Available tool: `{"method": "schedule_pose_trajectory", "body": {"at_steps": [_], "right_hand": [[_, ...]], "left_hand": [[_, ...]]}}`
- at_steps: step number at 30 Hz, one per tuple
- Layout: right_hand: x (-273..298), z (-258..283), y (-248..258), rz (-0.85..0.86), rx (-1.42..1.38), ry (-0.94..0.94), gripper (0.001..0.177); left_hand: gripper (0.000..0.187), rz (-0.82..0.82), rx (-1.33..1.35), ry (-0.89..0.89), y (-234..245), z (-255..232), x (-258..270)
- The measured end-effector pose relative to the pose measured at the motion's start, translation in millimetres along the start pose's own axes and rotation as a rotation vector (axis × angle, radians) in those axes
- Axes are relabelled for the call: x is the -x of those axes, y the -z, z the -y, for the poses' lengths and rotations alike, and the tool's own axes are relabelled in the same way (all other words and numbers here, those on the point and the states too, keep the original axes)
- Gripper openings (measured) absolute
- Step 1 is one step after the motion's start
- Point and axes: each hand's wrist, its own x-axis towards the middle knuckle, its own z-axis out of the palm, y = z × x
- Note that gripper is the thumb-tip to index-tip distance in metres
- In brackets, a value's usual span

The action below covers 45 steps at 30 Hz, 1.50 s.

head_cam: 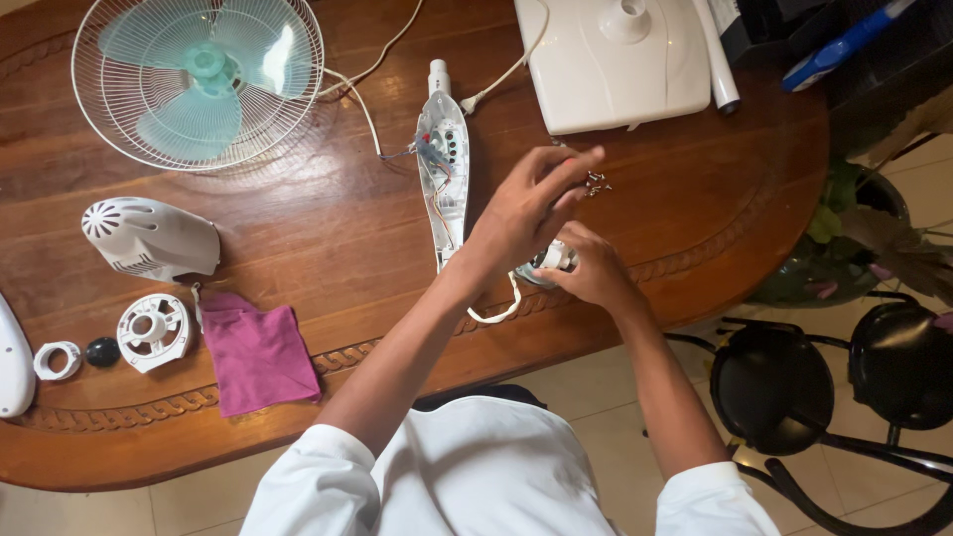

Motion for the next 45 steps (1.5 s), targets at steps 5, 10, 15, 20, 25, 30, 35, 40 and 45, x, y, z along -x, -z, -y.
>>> {"method": "schedule_pose_trajectory", "body": {"at_steps": [5,10,15,20,25,30,35,40,45], "right_hand": [[1,3,2,-0.055,-0.048,0.083,0.055],[6,-5,0,-0.043,-0.029,0.074,0.055],[6,-13,-7,-0.006,0.054,0.009,0.052],[5,-9,-8,-0.03,0.003,0.039,0.056],[2,-11,-10,0.091,0.089,-0.125,0.054],[5,-14,-8,-0.05,0.044,0.096,0.057],[9,-11,-8,-0.045,0.081,0.048,0.059],[10,-10,-9,-0.05,0.08,0.043,0.057],[8,2,-7,-0.066,0.017,0.07,0.057]], "left_hand": [[0.041,-0.093,-0.019,-0.101,-1,0,-3],[0.041,0.025,0.061,-0.056,0,3,-2],[0.039,-0.023,-0.086,-0.13,-5,-3,-3],[0.039,0.072,0.118,-0.051,-1,-5,-6],[0.036,-0.063,-0.009,-0.161,-3,-6,-3],[0.032,0.024,0.199,-0.031,-5,-2,4],[0.039,-0.044,-0.048,-0.117,-3,-5,2],[0.041,0.07,0.165,-0.012,-5,-7,4],[0.037,-0.119,0.368,0.127,-23,-7,8]]}}
